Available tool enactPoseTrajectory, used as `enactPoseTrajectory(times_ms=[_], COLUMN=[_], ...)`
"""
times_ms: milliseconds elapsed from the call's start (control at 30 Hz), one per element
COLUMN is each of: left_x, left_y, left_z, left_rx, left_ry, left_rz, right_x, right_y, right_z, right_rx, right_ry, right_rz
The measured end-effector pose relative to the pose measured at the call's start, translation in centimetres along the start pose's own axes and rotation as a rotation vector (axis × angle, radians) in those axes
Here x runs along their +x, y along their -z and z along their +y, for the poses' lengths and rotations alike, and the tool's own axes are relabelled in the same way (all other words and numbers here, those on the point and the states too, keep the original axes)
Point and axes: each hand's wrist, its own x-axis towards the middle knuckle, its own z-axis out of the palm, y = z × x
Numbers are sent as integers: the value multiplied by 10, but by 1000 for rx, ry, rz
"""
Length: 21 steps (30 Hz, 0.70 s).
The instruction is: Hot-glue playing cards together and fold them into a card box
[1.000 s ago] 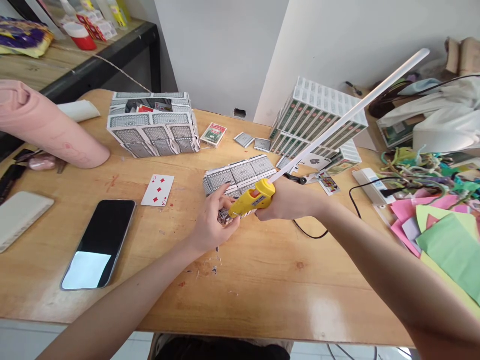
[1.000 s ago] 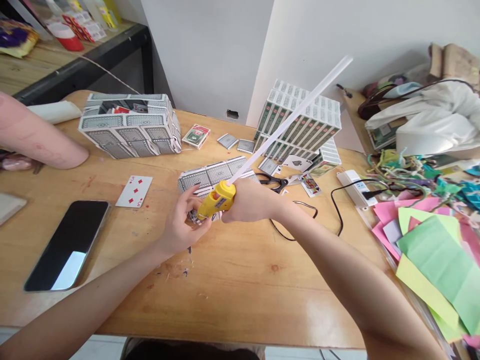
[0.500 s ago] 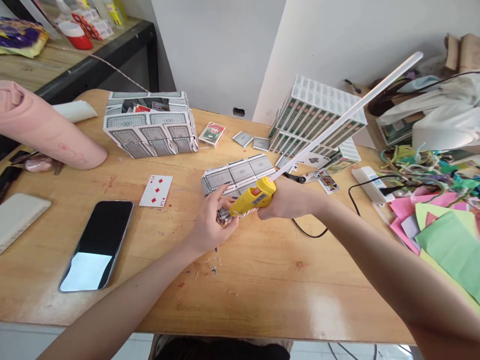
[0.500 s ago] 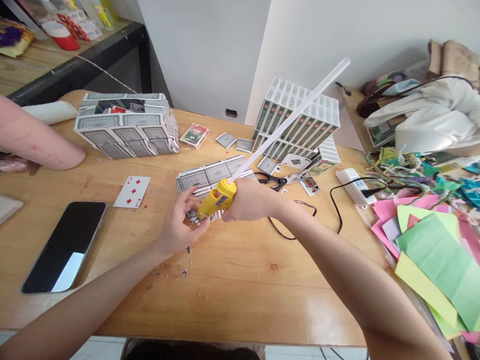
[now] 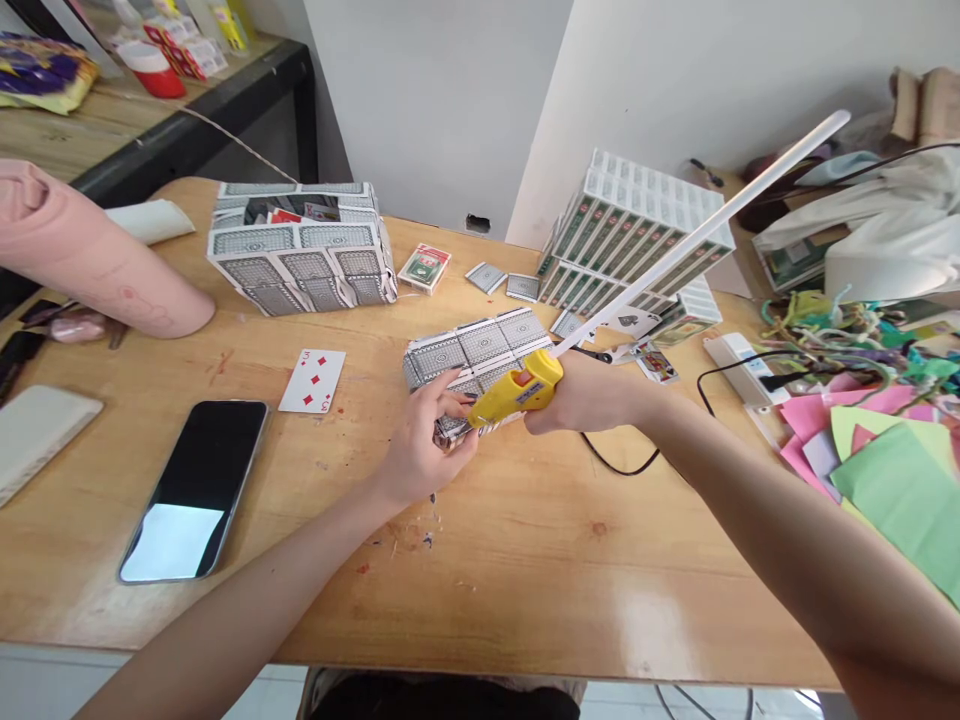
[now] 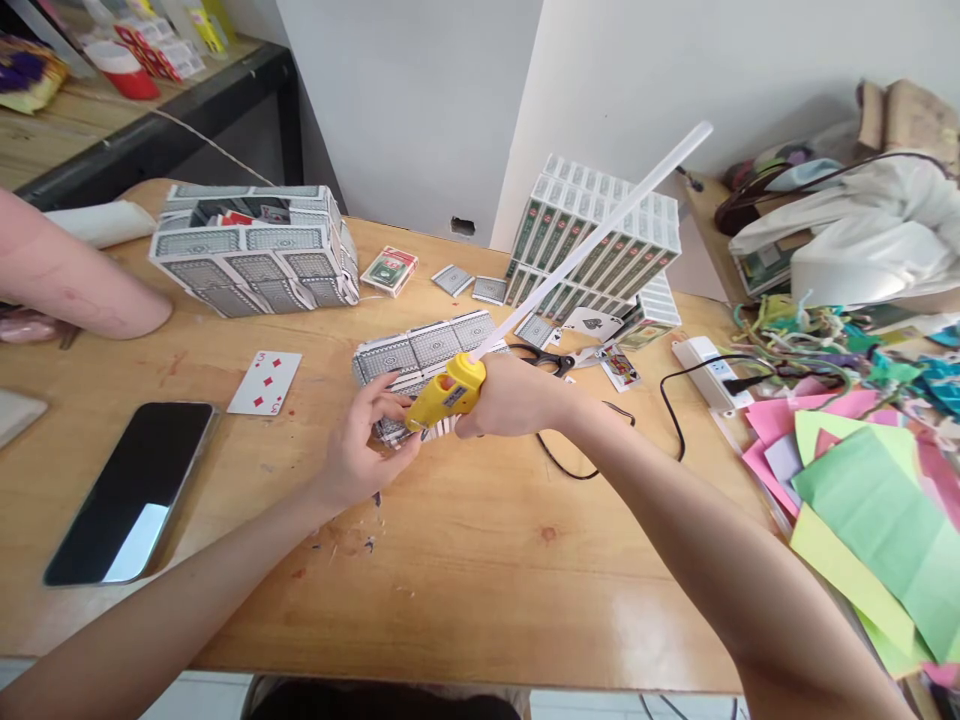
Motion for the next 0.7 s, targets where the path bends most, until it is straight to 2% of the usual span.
enactPoseTrajectory(times_ms=[233, 567, 700], left_x=[0, 2, 2], left_y=[-1, 0, 0], left_z=[0, 2, 2], left_rx=[-9, 1, 2], left_ry=[-22, -25, -23], left_rz=[7, 5, 6], right_x=[-3, -7, -10], right_y=[7, 11, 11], right_z=[-1, 12, 21], right_rx=[-63, 37, 65], right_ry=[-141, -119, -173], right_rz=[-50, -50, -50])
